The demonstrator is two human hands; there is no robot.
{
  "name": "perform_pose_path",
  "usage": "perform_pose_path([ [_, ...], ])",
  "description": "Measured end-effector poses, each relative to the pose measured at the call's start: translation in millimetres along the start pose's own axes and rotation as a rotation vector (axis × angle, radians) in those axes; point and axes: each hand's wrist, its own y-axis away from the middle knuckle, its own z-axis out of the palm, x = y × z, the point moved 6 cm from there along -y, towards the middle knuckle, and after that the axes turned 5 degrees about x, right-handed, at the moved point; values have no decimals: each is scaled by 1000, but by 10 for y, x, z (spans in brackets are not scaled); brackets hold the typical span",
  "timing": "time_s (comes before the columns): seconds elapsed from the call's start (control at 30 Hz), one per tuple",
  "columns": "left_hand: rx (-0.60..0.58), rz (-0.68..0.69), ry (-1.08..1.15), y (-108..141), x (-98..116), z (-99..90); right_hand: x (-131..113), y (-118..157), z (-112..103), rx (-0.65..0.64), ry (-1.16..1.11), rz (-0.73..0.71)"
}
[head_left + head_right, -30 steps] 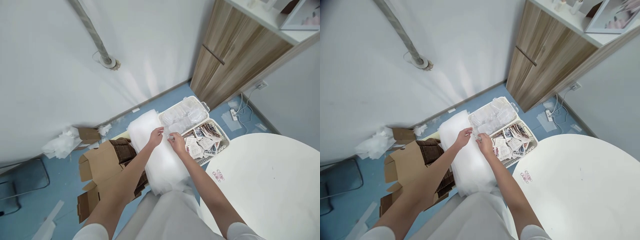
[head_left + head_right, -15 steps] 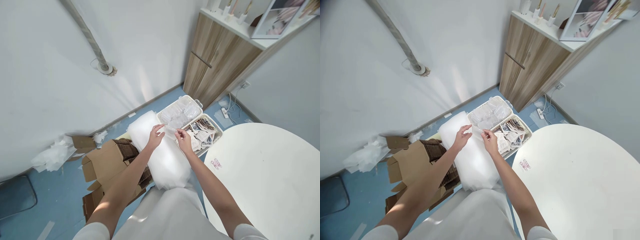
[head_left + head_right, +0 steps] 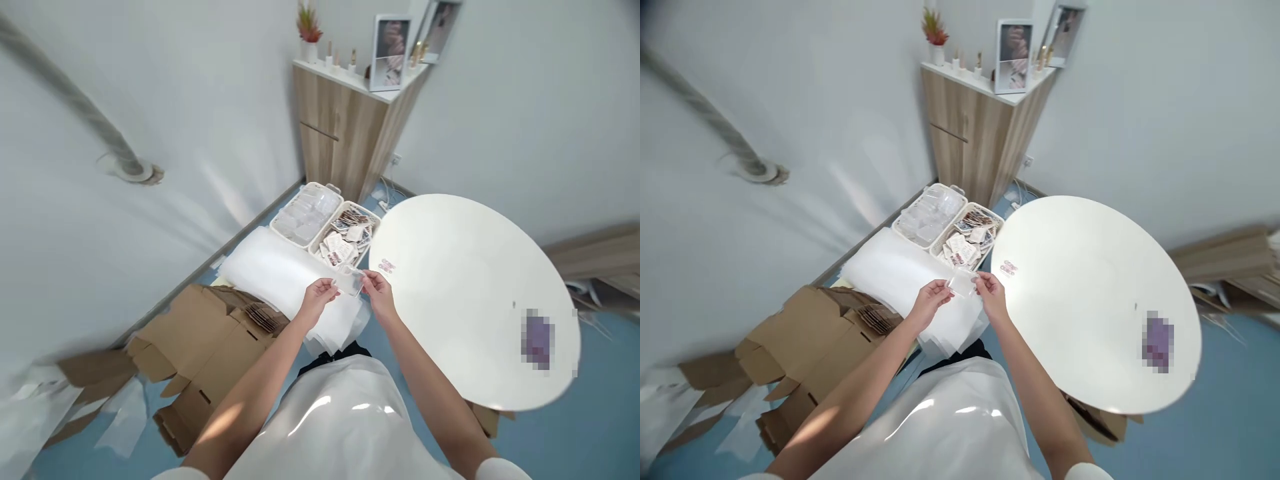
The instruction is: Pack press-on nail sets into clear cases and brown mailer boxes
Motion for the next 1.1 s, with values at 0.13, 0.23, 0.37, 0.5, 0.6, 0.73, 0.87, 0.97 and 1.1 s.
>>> perform_pose_path([
  [0.13,-111,-87,12,143,-169,297,-63,293,-399,56,48,14],
  [0.23,-179,-136,29,217,-275,528,-100,468,-724,136,80,-4],
  [0.37,-276,-175,16,295,-399,869,-119,675,-1125,232,91,-19],
  [0.5,-360,-174,-58,338,-521,1236,-182,840,-1523,310,132,-37],
  [0.6,-432,-131,-173,354,-609,1521,-254,931,-1857,358,164,-59],
  [0.73,-502,-57,-330,370,-695,1890,-268,975,-2259,340,160,-26],
  [0.87,-586,19,-438,394,-737,2284,-247,908,-2516,225,149,-14],
  [0.97,-644,35,-503,404,-802,2576,-215,826,-2679,161,149,-15],
  [1.1,-652,19,-518,392,-930,2870,-112,754,-2918,134,144,15],
])
